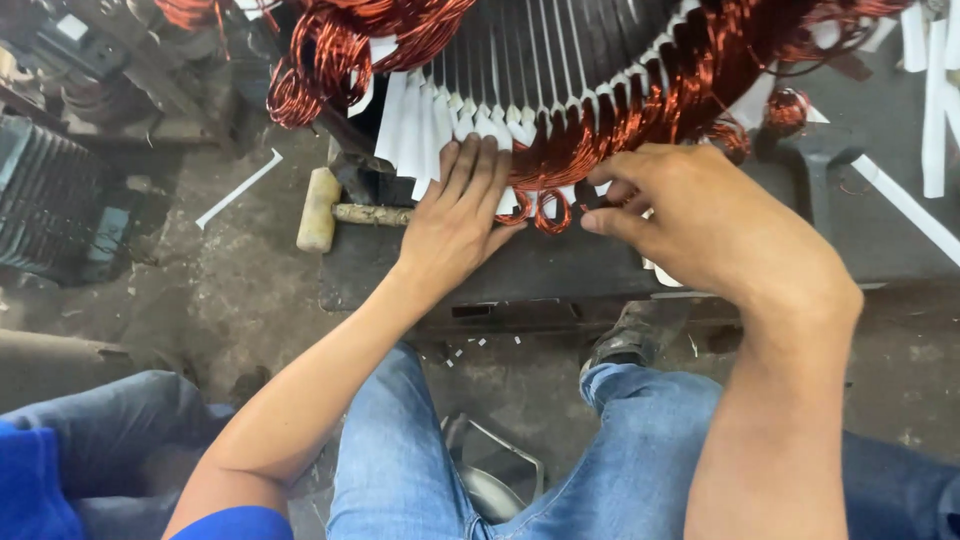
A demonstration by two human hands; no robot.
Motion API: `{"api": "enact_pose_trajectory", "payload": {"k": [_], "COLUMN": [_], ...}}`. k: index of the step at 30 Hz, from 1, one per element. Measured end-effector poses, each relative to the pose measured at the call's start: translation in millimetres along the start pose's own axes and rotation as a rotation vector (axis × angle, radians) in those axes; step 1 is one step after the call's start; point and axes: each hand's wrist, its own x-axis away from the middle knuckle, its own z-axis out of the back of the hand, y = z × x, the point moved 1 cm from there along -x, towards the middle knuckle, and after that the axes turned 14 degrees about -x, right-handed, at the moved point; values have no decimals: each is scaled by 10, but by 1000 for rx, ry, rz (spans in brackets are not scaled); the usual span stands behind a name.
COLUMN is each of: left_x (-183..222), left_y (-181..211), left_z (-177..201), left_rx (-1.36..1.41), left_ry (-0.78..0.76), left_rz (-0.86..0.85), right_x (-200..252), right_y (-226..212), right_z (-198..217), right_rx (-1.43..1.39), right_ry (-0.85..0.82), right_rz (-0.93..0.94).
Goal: Inserting insulation strips into the slots of a motor stator between copper windings and using a mallet to seat them.
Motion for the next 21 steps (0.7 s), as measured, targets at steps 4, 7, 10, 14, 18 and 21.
{"api": "enact_pose_trajectory", "payload": {"k": [4,7,10,14,18,21], "left_x": [-22,-164,-13,-71,-128,-113], "left_y": [-1,-87,63,142,178,199], "left_z": [-26,-21,1,-16,-159,-237], "left_rx": [33,-26,-15,-77,-42,-49], "left_ry": [76,141,108,73,242,263], "left_rz": [44,45,35,85,166,139], "right_x": [-21,-106,-54,-74,-298,-525], "right_y": [-23,23,94,123,150,145], "right_z": [-40,-3,-115,-158,-344,-612], "right_rx": [47,43,-22,5,111,158], "right_ry": [-5,24,-15,17,198,300], "right_rz": [-13,36,8,6,303,472]}}
